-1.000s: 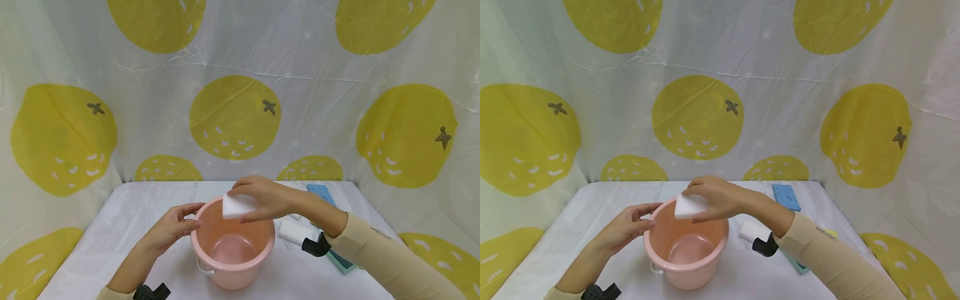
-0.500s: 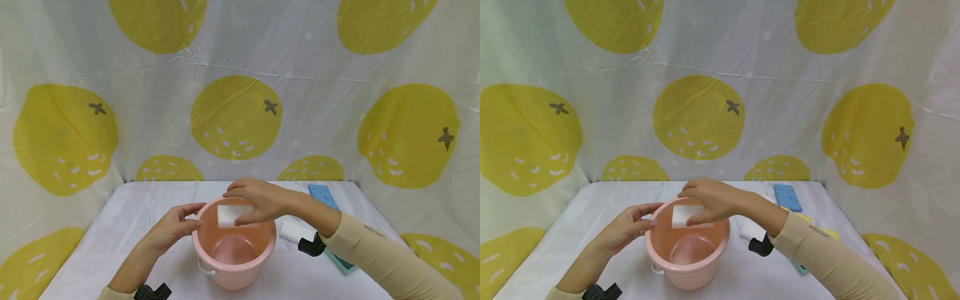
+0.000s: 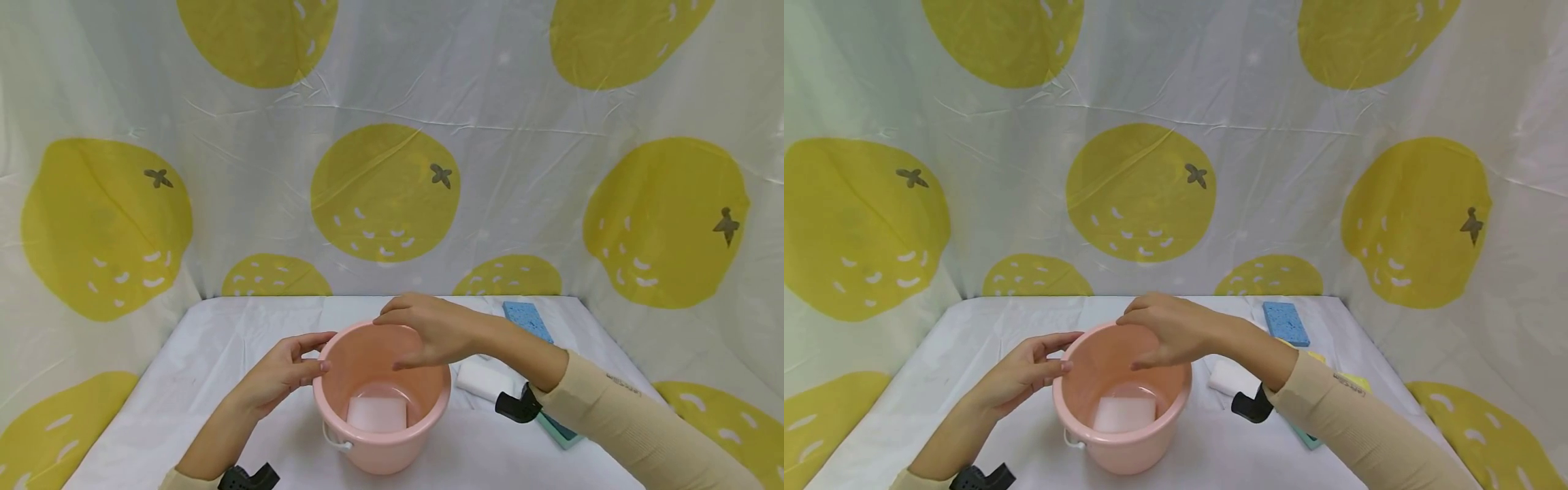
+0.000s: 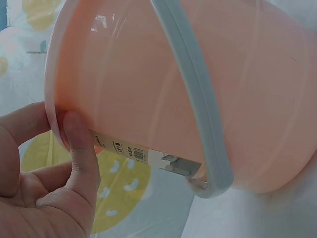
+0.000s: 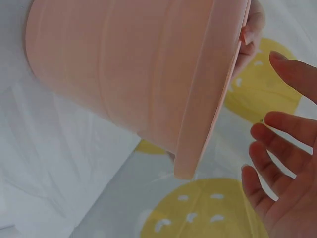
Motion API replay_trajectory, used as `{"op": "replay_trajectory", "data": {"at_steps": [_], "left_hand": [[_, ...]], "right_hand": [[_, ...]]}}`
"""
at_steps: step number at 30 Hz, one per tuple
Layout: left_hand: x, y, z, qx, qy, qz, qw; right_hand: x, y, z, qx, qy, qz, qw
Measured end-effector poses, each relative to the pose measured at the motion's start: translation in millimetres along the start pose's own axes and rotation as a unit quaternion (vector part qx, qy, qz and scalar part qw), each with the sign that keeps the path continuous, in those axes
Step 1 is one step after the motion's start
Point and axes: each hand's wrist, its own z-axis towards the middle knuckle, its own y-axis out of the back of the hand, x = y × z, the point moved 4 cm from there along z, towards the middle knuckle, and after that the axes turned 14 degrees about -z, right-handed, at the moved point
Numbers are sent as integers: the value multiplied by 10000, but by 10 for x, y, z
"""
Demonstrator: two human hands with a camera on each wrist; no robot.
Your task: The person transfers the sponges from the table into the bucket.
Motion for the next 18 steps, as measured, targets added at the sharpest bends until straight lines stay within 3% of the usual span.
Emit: {"op": "replay_trajectory", "data": {"at_steps": [18], "left_hand": [[12,14,3,77,-66,31,9999]], "right_hand": [[-246,5,-441,68,-836,215,9962]]}}
